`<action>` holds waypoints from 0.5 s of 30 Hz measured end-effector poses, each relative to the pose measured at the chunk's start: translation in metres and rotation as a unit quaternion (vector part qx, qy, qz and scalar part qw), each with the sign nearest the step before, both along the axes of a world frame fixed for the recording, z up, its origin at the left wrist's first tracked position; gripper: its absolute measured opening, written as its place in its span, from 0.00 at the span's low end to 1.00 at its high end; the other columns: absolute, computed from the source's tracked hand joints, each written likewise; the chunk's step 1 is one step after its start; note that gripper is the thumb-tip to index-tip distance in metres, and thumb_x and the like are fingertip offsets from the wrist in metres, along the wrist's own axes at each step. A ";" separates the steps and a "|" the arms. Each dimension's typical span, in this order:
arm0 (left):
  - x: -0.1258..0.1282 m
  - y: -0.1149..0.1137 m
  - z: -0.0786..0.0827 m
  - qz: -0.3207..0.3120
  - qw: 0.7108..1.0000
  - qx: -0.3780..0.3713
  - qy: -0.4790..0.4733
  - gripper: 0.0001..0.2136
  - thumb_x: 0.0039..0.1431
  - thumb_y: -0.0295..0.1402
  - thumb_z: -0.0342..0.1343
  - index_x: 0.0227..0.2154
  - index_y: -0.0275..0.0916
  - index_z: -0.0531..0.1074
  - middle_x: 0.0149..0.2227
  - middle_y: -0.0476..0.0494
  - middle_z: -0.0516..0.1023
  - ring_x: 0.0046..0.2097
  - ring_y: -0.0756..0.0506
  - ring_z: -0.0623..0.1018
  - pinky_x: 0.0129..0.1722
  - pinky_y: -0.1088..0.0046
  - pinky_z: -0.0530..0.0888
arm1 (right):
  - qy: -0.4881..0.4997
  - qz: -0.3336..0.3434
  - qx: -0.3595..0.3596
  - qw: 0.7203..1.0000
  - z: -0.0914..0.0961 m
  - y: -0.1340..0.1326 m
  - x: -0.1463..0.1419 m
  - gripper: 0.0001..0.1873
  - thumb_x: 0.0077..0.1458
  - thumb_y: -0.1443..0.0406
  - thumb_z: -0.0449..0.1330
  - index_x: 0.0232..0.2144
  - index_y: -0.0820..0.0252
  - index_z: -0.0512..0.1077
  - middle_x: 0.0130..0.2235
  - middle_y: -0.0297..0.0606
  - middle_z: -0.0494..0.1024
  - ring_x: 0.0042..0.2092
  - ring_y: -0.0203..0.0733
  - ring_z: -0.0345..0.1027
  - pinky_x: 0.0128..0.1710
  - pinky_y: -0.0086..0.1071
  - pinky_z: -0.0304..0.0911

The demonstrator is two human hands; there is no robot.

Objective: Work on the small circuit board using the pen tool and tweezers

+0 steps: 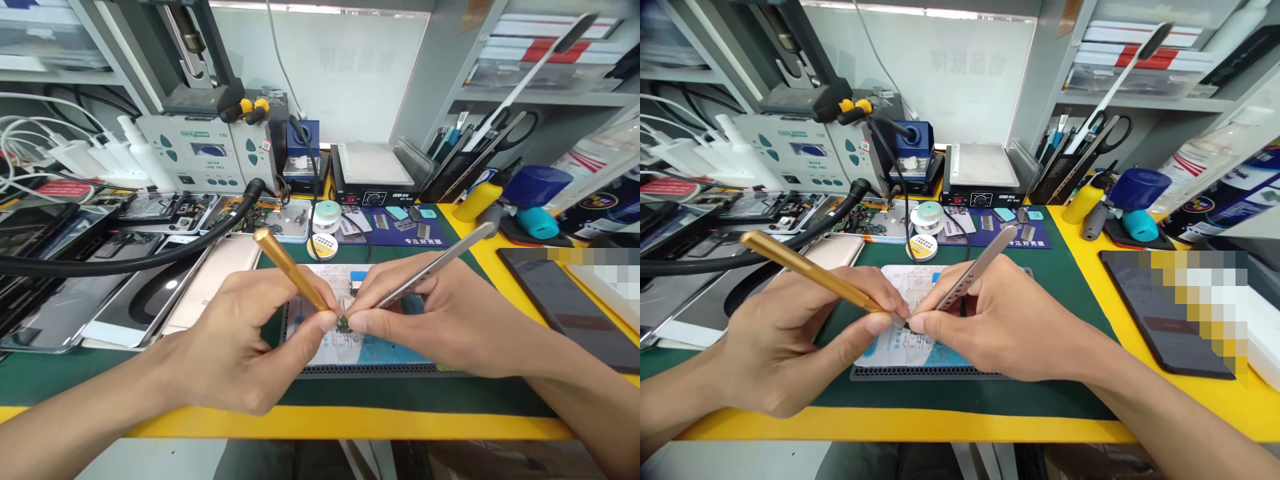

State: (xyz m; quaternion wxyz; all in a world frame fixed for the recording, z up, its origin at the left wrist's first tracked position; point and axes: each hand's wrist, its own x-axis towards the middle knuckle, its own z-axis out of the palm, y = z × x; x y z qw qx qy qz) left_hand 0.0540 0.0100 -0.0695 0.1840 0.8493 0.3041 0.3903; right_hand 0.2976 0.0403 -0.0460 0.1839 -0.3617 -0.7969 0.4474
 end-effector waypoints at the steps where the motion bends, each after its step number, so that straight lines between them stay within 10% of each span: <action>1: 0.000 0.000 0.000 -0.002 1.000 -0.001 -0.002 0.05 0.65 0.23 0.57 0.41 0.32 0.76 0.36 0.46 0.82 0.37 0.52 0.81 0.37 0.77 0.77 | -0.004 0.001 0.005 1.000 0.000 0.000 0.000 0.12 0.65 0.61 0.63 0.33 0.62 0.83 0.34 0.36 0.80 0.34 0.33 0.73 0.31 0.25 0.66; 15: 0.002 0.002 0.001 -0.004 1.000 0.008 -0.004 0.06 0.64 0.22 0.57 0.41 0.31 0.77 0.36 0.45 0.82 0.36 0.52 0.81 0.37 0.78 0.78 | -0.003 0.019 0.019 1.000 0.000 -0.002 0.001 0.11 0.66 0.62 0.63 0.33 0.62 0.82 0.35 0.35 0.80 0.35 0.32 0.72 0.33 0.25 0.65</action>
